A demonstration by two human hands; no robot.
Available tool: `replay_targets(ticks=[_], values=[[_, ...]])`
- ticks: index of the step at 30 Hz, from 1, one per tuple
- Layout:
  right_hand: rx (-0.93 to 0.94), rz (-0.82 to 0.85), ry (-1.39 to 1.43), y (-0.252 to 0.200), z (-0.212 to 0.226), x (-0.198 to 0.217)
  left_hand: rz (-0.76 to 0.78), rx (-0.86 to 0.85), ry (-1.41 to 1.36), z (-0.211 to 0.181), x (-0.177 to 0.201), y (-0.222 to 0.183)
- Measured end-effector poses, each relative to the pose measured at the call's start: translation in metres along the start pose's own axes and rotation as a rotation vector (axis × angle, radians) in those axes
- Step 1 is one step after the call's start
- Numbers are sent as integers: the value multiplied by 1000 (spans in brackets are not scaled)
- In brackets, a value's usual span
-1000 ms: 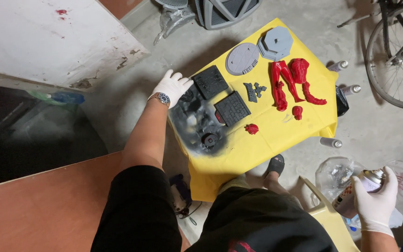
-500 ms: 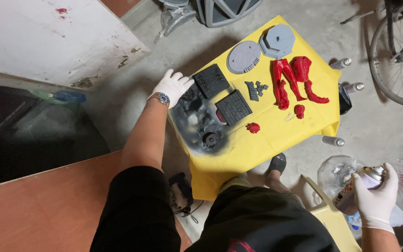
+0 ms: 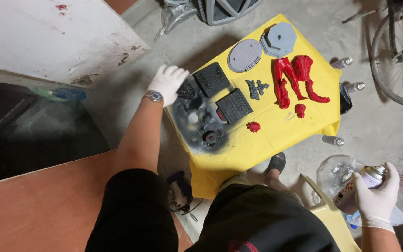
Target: Spray painting 3D printed parts on a table.
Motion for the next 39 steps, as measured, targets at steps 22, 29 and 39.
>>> replay_targets(ticks=[22,29,39], values=[[218,157,72,42,62,-33,-1188,853,-2423,-91,-20,-144],[279,224,47,39,78,-40,-548,1013,-1662,-185,-143,-156],[281,275,172,45,71,-41,-237,738,-1113,-261,-121,-124]])
Point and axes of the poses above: each hand's wrist, its own y-axis towards the middle knuckle, its own x-axis out of the back of the hand, z = x × y, the point moved 1 cm from there along y, towards the middle knuckle, and after that the axes turned 6 degrees about z, right-handed, at the moved point
